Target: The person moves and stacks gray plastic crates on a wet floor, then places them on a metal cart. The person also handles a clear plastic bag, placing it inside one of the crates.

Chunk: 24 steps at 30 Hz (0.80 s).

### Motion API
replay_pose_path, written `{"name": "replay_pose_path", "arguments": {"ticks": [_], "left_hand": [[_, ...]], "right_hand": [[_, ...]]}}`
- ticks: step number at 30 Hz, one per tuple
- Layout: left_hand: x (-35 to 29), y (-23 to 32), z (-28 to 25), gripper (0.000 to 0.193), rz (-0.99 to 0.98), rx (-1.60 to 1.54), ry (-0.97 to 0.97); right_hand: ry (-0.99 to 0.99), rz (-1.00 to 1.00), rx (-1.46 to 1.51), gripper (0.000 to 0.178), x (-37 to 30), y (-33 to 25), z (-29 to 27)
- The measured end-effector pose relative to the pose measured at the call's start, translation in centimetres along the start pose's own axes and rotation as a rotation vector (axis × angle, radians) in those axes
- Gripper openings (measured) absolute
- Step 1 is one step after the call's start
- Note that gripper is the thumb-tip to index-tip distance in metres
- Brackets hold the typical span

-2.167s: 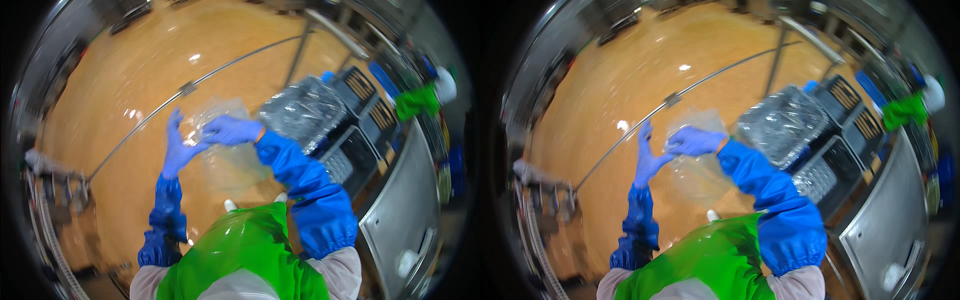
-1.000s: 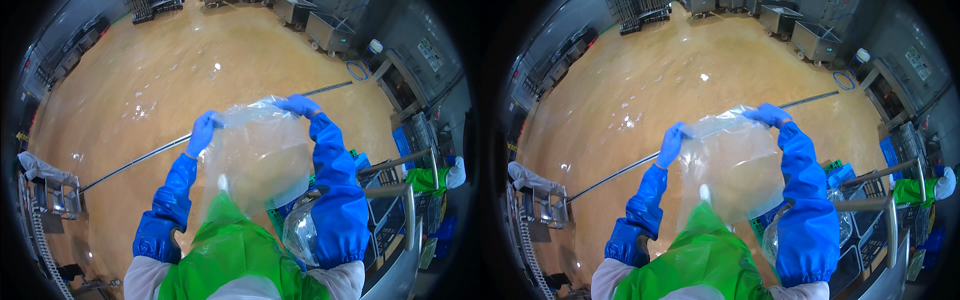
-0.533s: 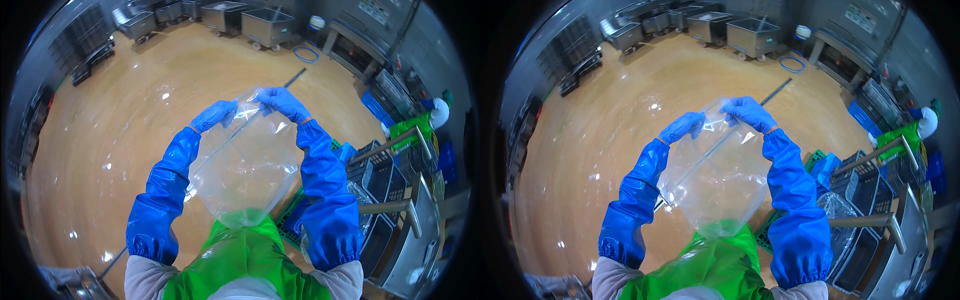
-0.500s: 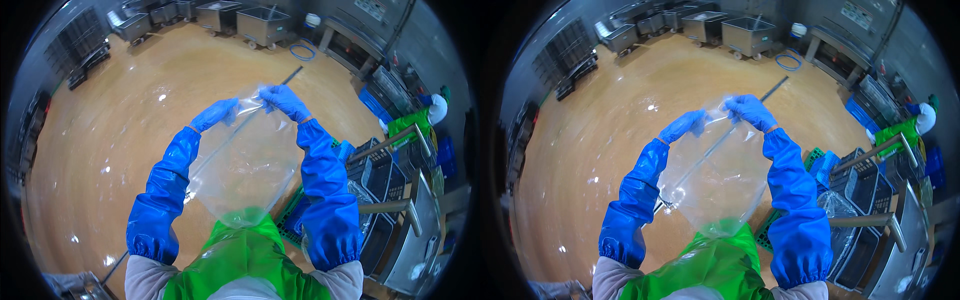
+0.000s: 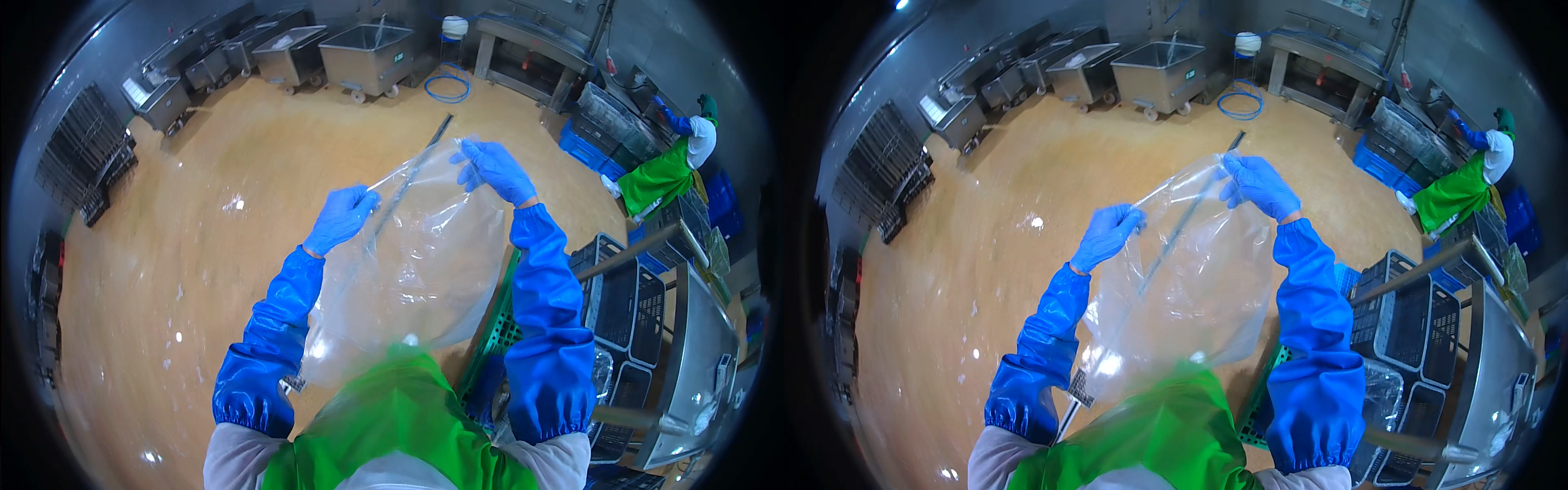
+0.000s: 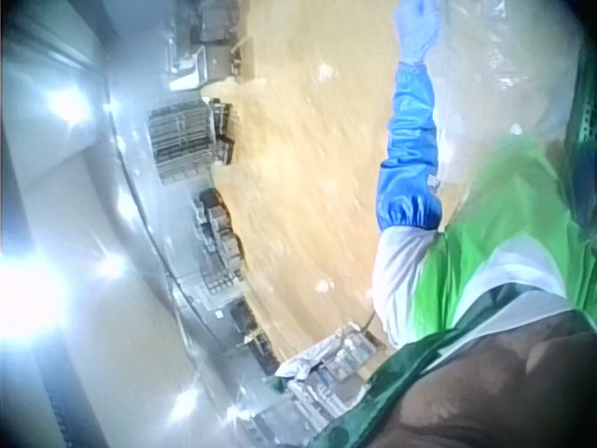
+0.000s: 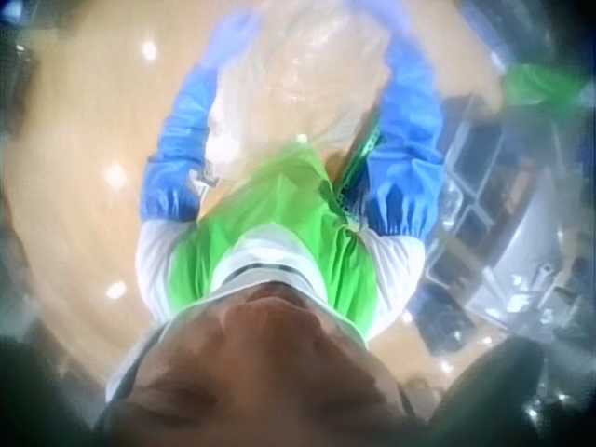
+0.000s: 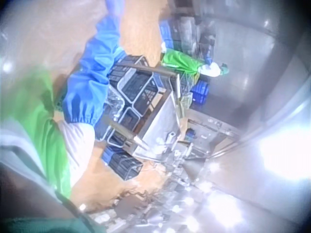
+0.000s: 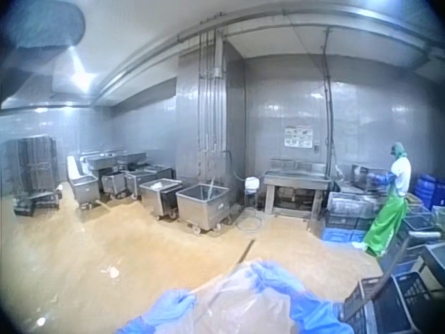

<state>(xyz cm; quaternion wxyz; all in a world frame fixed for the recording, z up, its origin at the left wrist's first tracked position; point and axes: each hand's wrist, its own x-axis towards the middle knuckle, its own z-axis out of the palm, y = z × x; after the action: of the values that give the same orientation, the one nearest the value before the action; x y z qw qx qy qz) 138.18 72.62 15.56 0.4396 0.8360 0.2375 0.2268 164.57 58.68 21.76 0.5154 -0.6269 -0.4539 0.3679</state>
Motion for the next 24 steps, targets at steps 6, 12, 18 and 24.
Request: {"name": "replay_pose_path", "arguments": {"ticks": [6, 12, 18, 24], "left_hand": [[11.9, -3.6, 0.1, 0.042, -0.171, -0.518, -0.310], [22.7, -0.8, 5.3, 0.064, 0.151, 0.124, 0.210], [40.5, 4.4, 9.6, 0.067, 0.488, 0.003, -0.055], [57.7, 11.3, 13.4, 0.027, 0.552, -0.072, -0.526]], "right_hand": [[0.099, -0.062, -0.095, 0.044, 8.3, 1.2, -7.7], [0.232, -0.037, -0.345, 0.047, 16.1, 1.7, -14.5], [0.233, -0.242, -0.587, 0.040, 23.3, -0.4, -19.7], [0.338, -0.131, -0.063, 0.062, 22.5, 7.4, -27.5]]}}
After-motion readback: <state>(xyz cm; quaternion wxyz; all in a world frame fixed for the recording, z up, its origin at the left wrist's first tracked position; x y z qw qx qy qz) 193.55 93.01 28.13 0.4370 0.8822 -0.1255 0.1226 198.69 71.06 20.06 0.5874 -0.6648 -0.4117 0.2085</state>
